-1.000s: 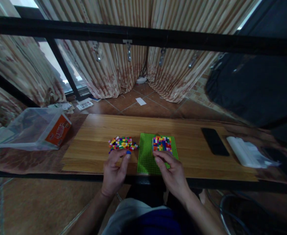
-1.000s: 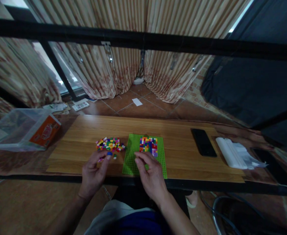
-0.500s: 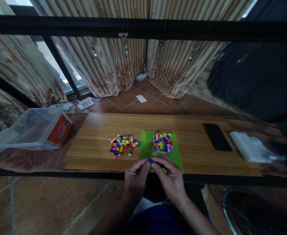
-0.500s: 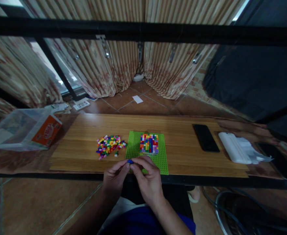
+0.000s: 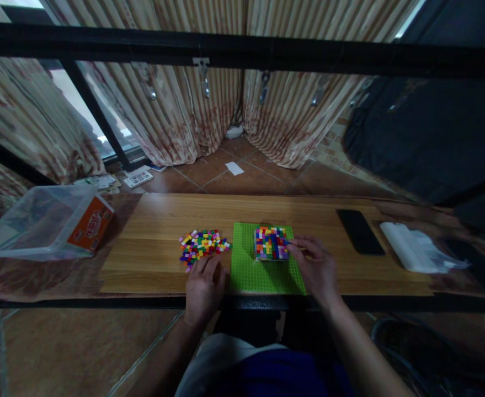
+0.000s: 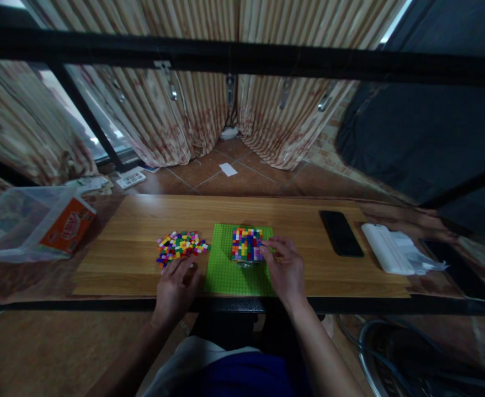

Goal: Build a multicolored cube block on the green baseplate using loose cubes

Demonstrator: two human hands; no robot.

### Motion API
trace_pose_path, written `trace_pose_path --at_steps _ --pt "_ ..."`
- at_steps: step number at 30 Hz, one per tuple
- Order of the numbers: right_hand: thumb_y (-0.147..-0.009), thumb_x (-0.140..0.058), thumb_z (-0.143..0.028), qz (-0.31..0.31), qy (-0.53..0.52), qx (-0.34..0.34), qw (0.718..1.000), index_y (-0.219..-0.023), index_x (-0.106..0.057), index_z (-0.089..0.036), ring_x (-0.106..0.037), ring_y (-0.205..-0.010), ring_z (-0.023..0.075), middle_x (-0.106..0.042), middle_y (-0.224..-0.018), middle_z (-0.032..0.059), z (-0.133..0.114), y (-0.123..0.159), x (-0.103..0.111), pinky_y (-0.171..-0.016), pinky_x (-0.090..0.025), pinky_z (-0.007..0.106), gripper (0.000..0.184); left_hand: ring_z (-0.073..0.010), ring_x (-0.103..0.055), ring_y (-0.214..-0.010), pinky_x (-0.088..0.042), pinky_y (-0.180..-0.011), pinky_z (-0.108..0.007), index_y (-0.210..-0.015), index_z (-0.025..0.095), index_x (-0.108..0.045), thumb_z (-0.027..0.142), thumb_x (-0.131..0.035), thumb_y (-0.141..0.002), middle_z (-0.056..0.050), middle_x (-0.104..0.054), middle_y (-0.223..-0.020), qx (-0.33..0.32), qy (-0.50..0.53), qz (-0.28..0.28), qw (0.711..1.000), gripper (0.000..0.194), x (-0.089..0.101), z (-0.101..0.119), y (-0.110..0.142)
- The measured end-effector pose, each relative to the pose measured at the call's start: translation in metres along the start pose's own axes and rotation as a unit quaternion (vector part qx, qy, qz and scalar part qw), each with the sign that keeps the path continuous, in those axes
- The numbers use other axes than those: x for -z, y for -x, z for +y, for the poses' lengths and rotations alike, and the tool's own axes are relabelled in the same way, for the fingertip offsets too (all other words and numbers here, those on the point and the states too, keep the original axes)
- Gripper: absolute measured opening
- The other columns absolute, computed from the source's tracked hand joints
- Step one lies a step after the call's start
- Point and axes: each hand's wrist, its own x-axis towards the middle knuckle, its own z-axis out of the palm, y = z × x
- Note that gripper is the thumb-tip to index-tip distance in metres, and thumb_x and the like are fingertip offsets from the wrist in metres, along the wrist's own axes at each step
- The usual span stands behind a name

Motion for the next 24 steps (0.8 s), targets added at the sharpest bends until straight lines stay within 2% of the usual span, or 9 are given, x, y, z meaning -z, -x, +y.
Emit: trace_pose_path --at_steps 6,9,12,15,20,24 --pt "-0.080 -0.067 -0.045 -0.054 0.031 0.015 0.998 -0.085 -0.076 -0.023 -0.062 -0.098 0.0242 -0.064 -0.105 0.0089 0.012 -0.028 -0.009 -0.078 -0.051 0.037 0.024 -0.0256 -0.063 -0.098 -0.053 -0.087 -0.039 -0.115 0.014 -0.064 0.027 -0.059 -0.089 -0.013 -0.068 -0.106 -0.032 -0.049 -0.006 0.998 0.029 -0.009 -0.009 -0.002" --pt "-0.079 -0.068 -0.043 -0.064 0.049 0.020 0.997 -0.083 -0.076 -0.023 -0.061 -0.103 0.0250 -0.063 -0.108 0.0087 0.016 -0.033 -0.014 -0.085 -0.049 0.040 0.021 -0.0256 -0.064 -0.099 -0.053 -0.087 -0.039 -0.114 0.015 -0.065 0.028 -0.057 -0.091 -0.013 -0.068 -0.107 -0.030 -0.053 -0.016 0.998 0.028 -0.012 -0.010 -0.002" --pt "-0.077 -0.069 -0.041 -0.066 0.051 0.009 0.996 -0.082 -0.076 -0.023 -0.061 -0.104 0.0249 -0.063 -0.110 0.0087 0.019 -0.038 -0.016 -0.086 -0.048 0.041 0.020 -0.0247 -0.064 -0.098 -0.053 -0.087 -0.038 -0.112 0.017 -0.066 0.028 -0.054 -0.092 -0.012 -0.069 -0.107 -0.015 -0.049 -0.026 0.998 0.026 -0.012 -0.010 -0.003" --pt "-0.074 -0.070 -0.041 -0.068 0.022 -0.026 0.997 -0.079 -0.076 -0.022 -0.062 -0.100 0.0240 -0.064 -0.110 0.0086 0.023 -0.042 -0.018 -0.080 -0.050 0.039 0.021 -0.0232 -0.065 -0.097 -0.053 -0.087 -0.036 -0.110 0.018 -0.067 0.028 -0.051 -0.094 -0.011 -0.069 -0.105 0.000 -0.037 -0.031 0.999 0.025 -0.012 -0.011 -0.004" --pt "-0.060 -0.077 -0.036 -0.036 -0.086 -0.136 0.986 -0.072 -0.073 -0.021 -0.063 -0.095 0.0225 -0.069 -0.100 0.0054 0.027 -0.045 -0.026 -0.079 -0.050 0.036 0.020 -0.0220 -0.065 -0.096 -0.052 -0.087 -0.034 -0.109 0.018 -0.067 0.027 -0.050 -0.094 -0.010 -0.069 -0.105 0.009 -0.028 -0.035 0.999 0.024 -0.012 -0.011 -0.004" --pt "-0.060 -0.076 -0.037 -0.028 -0.128 -0.175 0.976 -0.073 -0.070 -0.020 -0.063 -0.068 0.0162 -0.070 -0.078 0.0019 0.026 -0.042 -0.033 -0.066 -0.051 0.032 0.022 -0.0218 -0.064 -0.095 -0.051 -0.086 -0.033 -0.108 0.018 -0.067 0.026 -0.050 -0.094 -0.010 -0.069 -0.103 0.012 -0.032 -0.036 0.999 0.023 -0.013 -0.011 -0.004"
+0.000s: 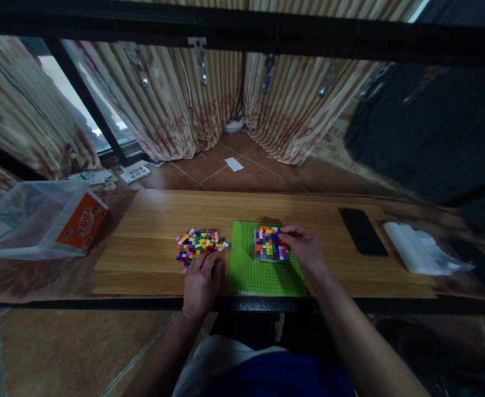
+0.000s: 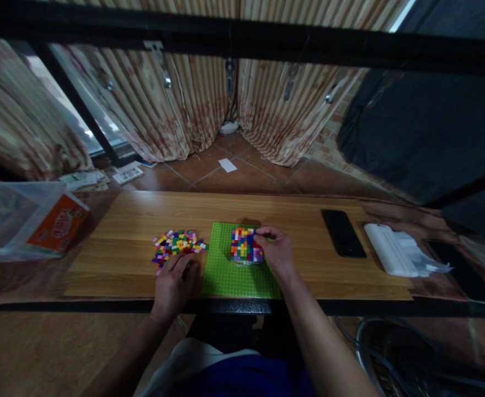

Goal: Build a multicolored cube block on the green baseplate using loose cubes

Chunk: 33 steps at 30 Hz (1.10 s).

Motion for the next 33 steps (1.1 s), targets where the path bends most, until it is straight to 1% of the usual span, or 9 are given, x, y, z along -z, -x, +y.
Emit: trace_pose_path --at_steps 3,9,13,17,21,24,27,29,33 --pt "-0.059 -0.075 -0.035 0.014 -0.026 -0.015 0.999 -0.073 -0.068 -0.020 -0.059 -0.058 0.0141 -0.067 -0.069 -0.0008 0.000 0.003 -0.005 -0.059 -0.049 0.030 0.021 -0.0217 -0.064 -0.094 -0.050 -0.085 -0.033 -0.107 0.018 -0.067 0.025 -0.051 -0.094 -0.009 -0.069 -0.102 0.004 -0.005 0.001 1.000 0.022 0.000 0.000 0.000" --pt "-0.056 -0.075 -0.035 0.029 -0.053 -0.025 0.998 -0.069 -0.065 -0.021 -0.056 -0.056 0.0142 -0.063 -0.062 -0.0034 0.000 0.004 -0.010 -0.056 -0.046 0.029 0.021 -0.0224 -0.064 -0.095 -0.051 -0.085 -0.033 -0.109 0.018 -0.066 0.024 -0.050 -0.093 -0.009 -0.069 -0.103 0.017 -0.003 -0.005 1.000 0.023 0.001 0.002 -0.002" --pt "-0.057 -0.075 -0.034 0.031 -0.063 -0.023 0.997 -0.070 -0.066 -0.021 -0.056 -0.056 0.0135 -0.065 -0.064 -0.0030 0.001 0.004 -0.010 -0.056 -0.046 0.028 0.021 -0.0229 -0.065 -0.096 -0.051 -0.085 -0.033 -0.110 0.017 -0.065 0.024 -0.051 -0.092 -0.010 -0.069 -0.103 0.036 0.000 -0.009 0.999 0.024 0.002 0.005 -0.004" --pt "-0.058 -0.077 -0.037 0.019 -0.069 -0.014 0.997 -0.072 -0.067 -0.021 -0.057 -0.057 0.0134 -0.066 -0.066 -0.0027 0.002 0.006 -0.008 -0.056 -0.047 0.028 0.024 -0.0231 -0.065 -0.094 -0.052 -0.083 -0.033 -0.111 0.017 -0.064 0.023 -0.050 -0.092 -0.011 -0.068 -0.103 0.052 -0.003 -0.018 0.998 0.025 0.002 0.005 -0.007" --pt "-0.061 -0.079 -0.042 0.012 -0.063 -0.005 0.998 -0.082 -0.071 -0.020 -0.061 -0.062 0.0146 -0.069 -0.073 -0.0008 0.003 0.015 -0.006 -0.060 -0.049 0.030 0.031 -0.0233 -0.066 -0.090 -0.052 -0.080 -0.033 -0.109 0.018 -0.065 0.024 -0.049 -0.091 -0.010 -0.068 -0.102 0.069 -0.023 -0.031 0.997 0.024 0.002 0.005 -0.010" --pt "-0.064 -0.079 -0.044 0.028 -0.056 0.001 0.998 -0.088 -0.071 -0.019 -0.063 -0.065 0.0158 -0.071 -0.077 0.0009 0.003 0.021 -0.002 -0.064 -0.051 0.031 0.035 -0.0232 -0.066 -0.088 -0.052 -0.077 -0.032 -0.105 0.018 -0.066 0.025 -0.048 -0.092 -0.011 -0.068 -0.100 0.083 -0.046 -0.038 0.995 0.023 0.002 0.008 -0.014" --pt "-0.067 -0.076 -0.045 0.059 -0.022 0.029 0.998 -0.088 -0.071 -0.018 -0.063 -0.070 0.0172 -0.071 -0.082 0.0042 -0.001 0.027 0.004 -0.066 -0.051 0.033 0.034 -0.0231 -0.066 -0.087 -0.052 -0.075 -0.032 -0.100 0.017 -0.067 0.024 -0.046 -0.093 -0.011 -0.067 -0.099 0.095 -0.061 -0.050 0.992 0.023 0.002 0.012 -0.018" --pt "-0.072 -0.072 -0.044 0.074 0.022 0.067 0.995 -0.088 -0.071 -0.017 -0.064 -0.074 0.0184 -0.070 -0.088 0.0068 -0.006 0.031 0.009 -0.068 -0.051 0.033 0.032 -0.0230 -0.066 -0.087 -0.052 -0.076 -0.032 -0.098 0.016 -0.067 0.022 -0.045 -0.093 -0.012 -0.067 -0.099 0.095 -0.061 -0.057 0.992 0.024 0.001 0.012 -0.021" --pt "-0.081 -0.065 -0.042 0.063 0.088 0.158 0.981 -0.088 -0.071 -0.019 -0.064 -0.090 0.0217 -0.069 -0.099 0.0092 -0.020 0.047 0.010 -0.077 -0.052 0.037 0.025 -0.0222 -0.065 -0.086 -0.052 -0.076 -0.033 -0.096 0.017 -0.068 0.021 -0.046 -0.091 -0.012 -0.067 -0.100 0.110 -0.030 -0.050 0.992 0.023 0.002 0.010 -0.022"
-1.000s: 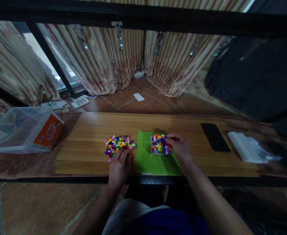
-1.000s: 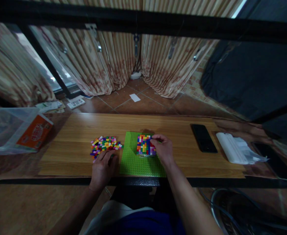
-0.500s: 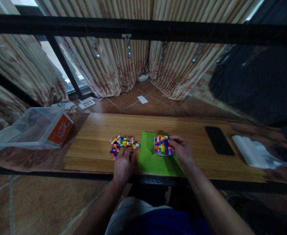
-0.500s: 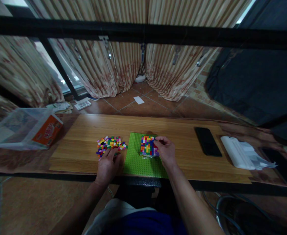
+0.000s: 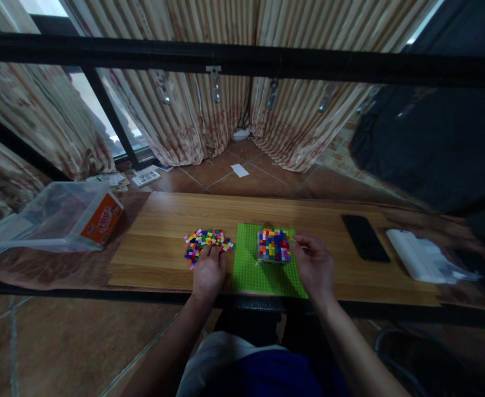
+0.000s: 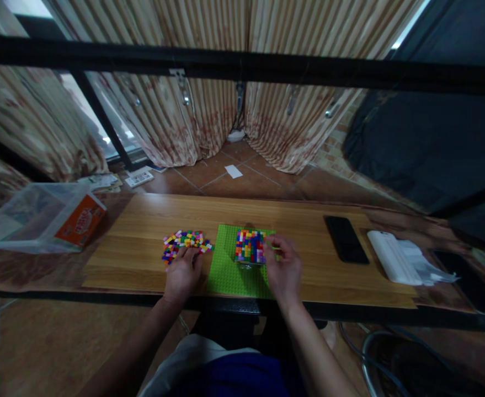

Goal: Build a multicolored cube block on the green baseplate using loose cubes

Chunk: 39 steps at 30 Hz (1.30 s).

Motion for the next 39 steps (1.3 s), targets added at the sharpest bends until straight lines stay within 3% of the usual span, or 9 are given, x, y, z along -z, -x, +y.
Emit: trace_pose_path --at_steps 3,5,8,11,16,23,29,32,39 --pt "-0.086 -0.062 -0.037 -0.055 0.014 0.060 0.997 -0.092 -0.072 -0.024 -0.063 -0.102 0.0228 -0.068 -0.104 0.0075 -0.017 0.017 -0.004 -0.087 -0.051 0.041 0.018 -0.0211 -0.063 -0.084 -0.051 -0.077 -0.033 -0.089 0.018 -0.068 0.022 -0.050 -0.088 -0.009 -0.067 -0.092 0.009 0.105 0.003 0.994 0.019 0.004 0.001 0.003" --pt "-0.090 -0.059 -0.031 -0.128 0.022 0.090 0.988 -0.099 -0.073 -0.028 -0.062 -0.104 0.0215 -0.067 -0.107 0.0057 -0.028 0.030 -0.009 -0.092 -0.051 0.042 0.017 -0.0189 -0.061 -0.079 -0.050 -0.074 -0.031 -0.082 0.019 -0.067 0.027 -0.054 -0.085 -0.005 -0.066 -0.082 0.017 0.231 -0.026 0.972 0.016 0.009 0.006 0.007" --pt "-0.092 -0.056 -0.025 -0.235 0.020 0.116 0.965 -0.110 -0.071 -0.034 -0.062 -0.106 0.0203 -0.066 -0.111 0.0041 -0.038 0.045 -0.015 -0.093 -0.051 0.041 0.025 -0.0138 -0.055 -0.065 -0.044 -0.060 -0.024 -0.075 0.018 -0.067 0.036 -0.064 -0.078 -0.001 -0.061 -0.068 0.083 0.442 -0.148 0.881 0.019 0.023 0.020 0.016" --pt "-0.094 -0.055 -0.025 -0.310 0.008 0.120 0.943 -0.116 -0.069 -0.036 -0.062 -0.102 0.0192 -0.067 -0.108 0.0032 -0.043 0.051 -0.016 -0.088 -0.053 0.039 0.028 -0.0087 -0.047 -0.057 -0.036 -0.054 -0.021 -0.083 0.016 -0.070 0.040 -0.071 -0.074 0.001 -0.060 -0.068 0.157 0.545 -0.260 0.781 0.026 0.037 0.034 0.024" --pt "-0.096 -0.054 -0.029 -0.361 -0.031 0.105 0.926 -0.119 -0.067 -0.035 -0.063 -0.092 0.0181 -0.069 -0.096 0.0020 -0.048 0.049 -0.008 -0.080 -0.053 0.036 0.027 -0.0049 -0.036 -0.050 -0.025 -0.049 -0.019 -0.075 0.015 -0.069 0.043 -0.081 -0.065 0.006 -0.047 -0.055 0.223 0.612 -0.306 0.694 0.032 0.046 0.042 0.029" --pt "-0.092 -0.061 -0.032 -0.335 -0.057 0.073 0.938 -0.100 -0.073 -0.032 -0.064 -0.090 0.0164 -0.067 -0.094 0.0010 -0.043 0.048 -0.002 -0.078 -0.053 0.033 0.015 -0.0040 -0.040 -0.051 -0.027 -0.048 -0.018 -0.074 0.014 -0.070 0.036 -0.087 -0.058 0.004 -0.052 -0.059 0.291 0.661 -0.310 0.618 0.033 0.039 0.048 0.032" --pt "-0.085 -0.068 -0.039 -0.117 0.015 0.068 0.991 -0.088 -0.077 -0.030 -0.060 -0.106 0.0225 -0.065 -0.109 0.0047 -0.012 0.015 -0.011 -0.094 -0.047 0.042 0.013 -0.0047 -0.054 -0.060 -0.042 -0.059 -0.017 -0.082 0.013 -0.073 0.035 -0.089 -0.058 0.001 -0.061 -0.074 0.366 0.664 -0.292 0.583 0.036 0.031 0.043 0.043" --pt "-0.082 -0.069 -0.040 -0.076 0.046 0.069 0.994 -0.085 -0.078 -0.029 -0.056 -0.114 0.0257 -0.062 -0.115 0.0062 0.005 -0.006 -0.020 -0.100 -0.043 0.046 0.015 -0.0075 -0.061 -0.064 -0.044 -0.058 -0.017 -0.086 0.014 -0.073 0.036 -0.089 -0.057 0.001 -0.063 -0.077 0.393 0.670 -0.300 0.553 0.039 0.026 0.039 0.050" --pt "-0.078 -0.071 -0.044 -0.036 0.072 0.038 0.996 -0.082 -0.078 -0.027 -0.054 -0.117 0.0277 -0.061 -0.120 0.0071 0.026 -0.020 -0.031 -0.102 -0.038 0.049 0.019 -0.0086 -0.064 -0.065 -0.046 -0.057 -0.017 -0.086 0.012 -0.072 0.029 -0.085 -0.067 0.000 -0.064 -0.077 0.394 0.684 -0.293 0.540 0.029 0.026 0.033 0.052"
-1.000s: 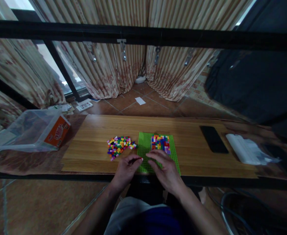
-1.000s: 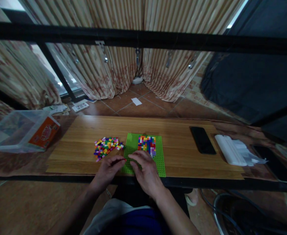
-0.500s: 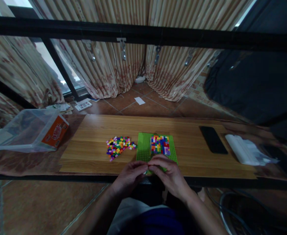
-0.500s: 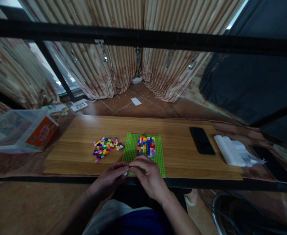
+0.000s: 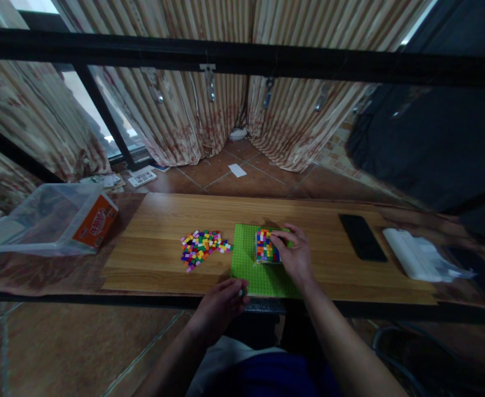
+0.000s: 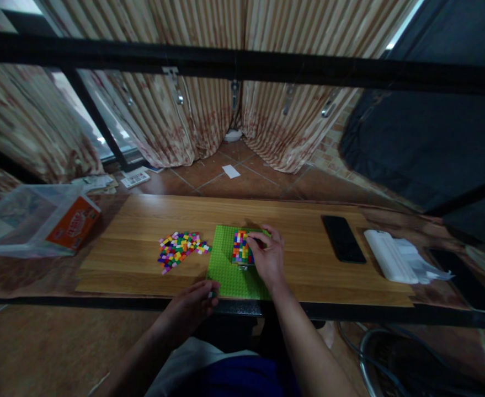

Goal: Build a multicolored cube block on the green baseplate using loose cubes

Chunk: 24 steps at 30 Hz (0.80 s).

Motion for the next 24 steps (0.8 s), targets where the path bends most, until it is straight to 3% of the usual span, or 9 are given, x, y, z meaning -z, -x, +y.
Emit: trace_pose_path --at_steps 4,7,12,18,24 --pt "-0.073 -0.072 -0.042 0.008 -0.058 -0.039 0.998 -0.078 -0.077 -0.026 -0.057 -0.112 0.0262 -0.064 -0.116 0.0069 0.003 -0.002 -0.003 -0.102 -0.039 0.047 0.017 -0.0084 -0.064 -0.065 -0.047 -0.057 -0.017 -0.087 0.013 -0.071 0.027 -0.079 -0.074 -0.001 -0.064 -0.078 -0.006 0.000 0.014 1.000 0.021 0.001 0.002 -0.003" --pt "-0.067 -0.077 -0.039 0.001 -0.131 -0.105 0.986 -0.075 -0.077 -0.026 -0.059 -0.110 0.0256 -0.067 -0.111 0.0055 0.003 -0.004 -0.005 -0.101 -0.041 0.045 0.016 -0.0086 -0.064 -0.065 -0.047 -0.057 -0.017 -0.086 0.012 -0.071 0.026 -0.076 -0.078 -0.002 -0.065 -0.078 -0.020 0.001 0.021 1.000 0.016 0.000 0.003 -0.004" --pt "-0.063 -0.078 -0.042 -0.004 -0.199 -0.178 0.964 -0.077 -0.076 -0.024 -0.064 -0.096 0.0237 -0.071 -0.104 0.0049 0.003 -0.004 -0.010 -0.085 -0.050 0.040 0.023 -0.0100 -0.065 -0.069 -0.050 -0.061 -0.017 -0.087 0.012 -0.073 0.028 -0.074 -0.080 -0.004 -0.067 -0.077 -0.043 -0.007 0.031 0.999 0.017 0.001 0.004 -0.003" --pt "-0.061 -0.079 -0.042 -0.012 -0.236 -0.204 0.950 -0.075 -0.074 -0.022 -0.065 -0.072 0.0186 -0.073 -0.083 0.0020 0.002 -0.002 -0.013 -0.066 -0.052 0.032 0.025 -0.0133 -0.067 -0.079 -0.053 -0.072 -0.021 -0.089 0.011 -0.075 0.030 -0.080 -0.072 -0.008 -0.071 -0.084 -0.081 -0.012 0.038 0.996 0.026 0.005 0.006 -0.008" --pt "-0.059 -0.080 -0.042 -0.015 -0.239 -0.200 0.950 -0.075 -0.073 -0.023 -0.064 -0.071 0.0185 -0.073 -0.082 0.0014 0.002 -0.002 -0.013 -0.067 -0.052 0.033 0.026 -0.0148 -0.067 -0.081 -0.052 -0.076 -0.022 -0.088 0.012 -0.076 0.020 -0.085 -0.058 -0.008 -0.073 -0.083 -0.101 -0.032 0.033 0.994 0.032 0.003 0.012 -0.012"
